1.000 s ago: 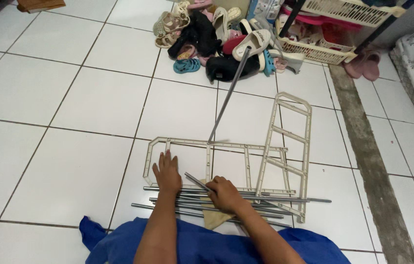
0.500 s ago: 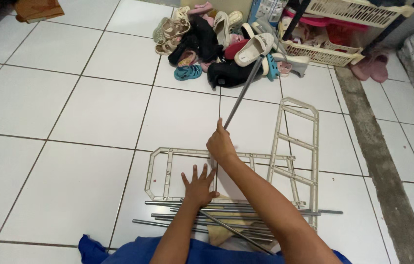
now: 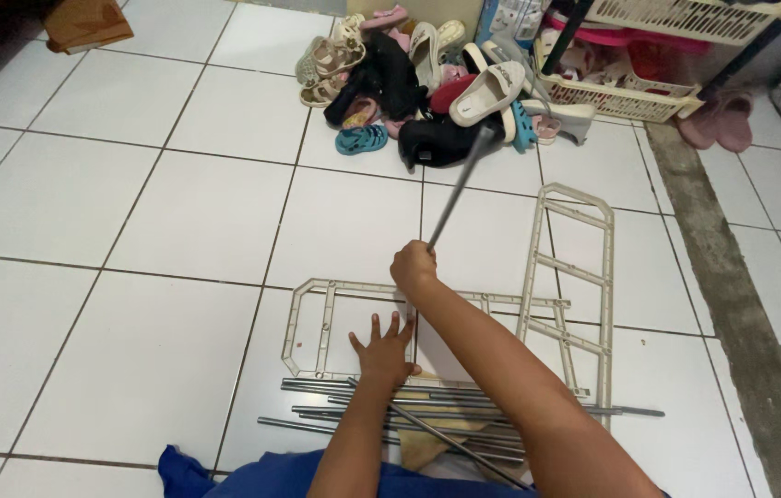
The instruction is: The person disassembles a metal clothes drying rack by removing horizontal bars and vertical supports, then wipes each metal bar with a cloth. The rack is taken apart on a tiled floor, and the cleaned bars are placed aside.
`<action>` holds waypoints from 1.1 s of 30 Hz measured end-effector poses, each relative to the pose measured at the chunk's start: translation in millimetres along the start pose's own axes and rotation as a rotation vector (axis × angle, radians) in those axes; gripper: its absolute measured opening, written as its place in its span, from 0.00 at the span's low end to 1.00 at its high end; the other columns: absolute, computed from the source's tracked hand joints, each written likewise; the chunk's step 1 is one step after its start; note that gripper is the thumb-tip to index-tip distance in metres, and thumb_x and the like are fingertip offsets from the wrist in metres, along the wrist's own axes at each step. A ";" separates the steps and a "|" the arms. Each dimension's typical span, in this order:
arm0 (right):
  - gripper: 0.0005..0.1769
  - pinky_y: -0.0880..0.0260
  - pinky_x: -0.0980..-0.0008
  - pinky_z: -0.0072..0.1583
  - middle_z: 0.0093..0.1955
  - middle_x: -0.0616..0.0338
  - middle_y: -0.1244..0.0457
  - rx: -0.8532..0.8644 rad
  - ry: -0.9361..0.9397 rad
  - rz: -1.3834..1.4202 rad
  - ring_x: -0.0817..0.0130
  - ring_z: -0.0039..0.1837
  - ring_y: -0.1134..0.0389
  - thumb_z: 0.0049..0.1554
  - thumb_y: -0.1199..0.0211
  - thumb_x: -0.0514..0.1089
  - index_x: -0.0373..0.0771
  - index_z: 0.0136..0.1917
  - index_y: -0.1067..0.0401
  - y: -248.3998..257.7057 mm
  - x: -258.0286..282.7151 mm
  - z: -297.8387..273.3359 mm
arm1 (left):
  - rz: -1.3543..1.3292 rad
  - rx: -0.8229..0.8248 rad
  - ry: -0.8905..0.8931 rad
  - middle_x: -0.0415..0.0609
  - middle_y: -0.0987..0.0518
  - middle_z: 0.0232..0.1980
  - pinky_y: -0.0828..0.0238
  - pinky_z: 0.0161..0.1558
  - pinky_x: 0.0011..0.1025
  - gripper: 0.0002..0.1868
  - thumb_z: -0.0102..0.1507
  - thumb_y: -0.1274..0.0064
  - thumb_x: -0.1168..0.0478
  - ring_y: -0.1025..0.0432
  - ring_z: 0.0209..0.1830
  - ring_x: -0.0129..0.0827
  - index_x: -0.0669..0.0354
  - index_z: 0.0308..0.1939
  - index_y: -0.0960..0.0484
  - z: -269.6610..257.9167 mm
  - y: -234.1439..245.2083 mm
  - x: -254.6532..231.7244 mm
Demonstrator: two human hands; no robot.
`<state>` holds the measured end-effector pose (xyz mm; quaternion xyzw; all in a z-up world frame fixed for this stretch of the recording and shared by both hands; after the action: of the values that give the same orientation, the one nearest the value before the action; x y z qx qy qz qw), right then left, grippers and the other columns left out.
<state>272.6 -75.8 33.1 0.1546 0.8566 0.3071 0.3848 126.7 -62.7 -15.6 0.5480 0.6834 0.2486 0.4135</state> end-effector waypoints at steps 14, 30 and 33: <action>0.06 0.27 0.65 0.43 0.47 0.57 0.27 -0.119 0.023 0.193 0.63 0.49 0.25 0.57 0.37 0.41 0.41 0.46 0.20 33.4 -45.4 -27.3 | 0.001 0.019 0.007 0.35 0.63 0.86 0.70 0.72 0.75 0.56 0.59 0.36 0.42 0.70 0.85 0.48 0.26 0.81 0.61 -2.1 -0.7 -3.2; 0.20 0.33 0.51 0.55 0.50 0.52 0.35 -0.466 -0.135 1.093 0.50 0.56 0.34 0.56 0.44 0.38 0.50 0.60 0.24 -120.0 46.5 -159.1 | 0.082 -0.239 -0.110 0.52 0.21 0.60 0.51 0.75 0.55 0.16 0.66 0.54 0.56 0.35 0.71 0.44 0.55 0.55 0.20 -2.2 -37.5 34.9; 0.19 0.32 0.54 0.56 0.51 0.51 0.35 -0.667 -0.149 1.075 0.49 0.56 0.34 0.55 0.43 0.37 0.46 0.59 0.24 -112.6 50.3 -179.8 | -0.033 -0.350 -0.124 0.54 0.18 0.53 0.44 0.71 0.53 0.13 0.67 0.55 0.57 0.28 0.62 0.45 0.55 0.47 0.17 -26.7 -37.3 21.6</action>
<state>100.7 -209.8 24.7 0.4556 0.4889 0.6959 0.2629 82.8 -49.3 -37.2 0.4708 0.6115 0.3227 0.5480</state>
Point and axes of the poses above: each hand's wrist, its own z-axis towards the middle knuckle, its own y-axis out of the back of the hand, x = y × z, the point moved 9 cm from there along z, towards the middle knuckle
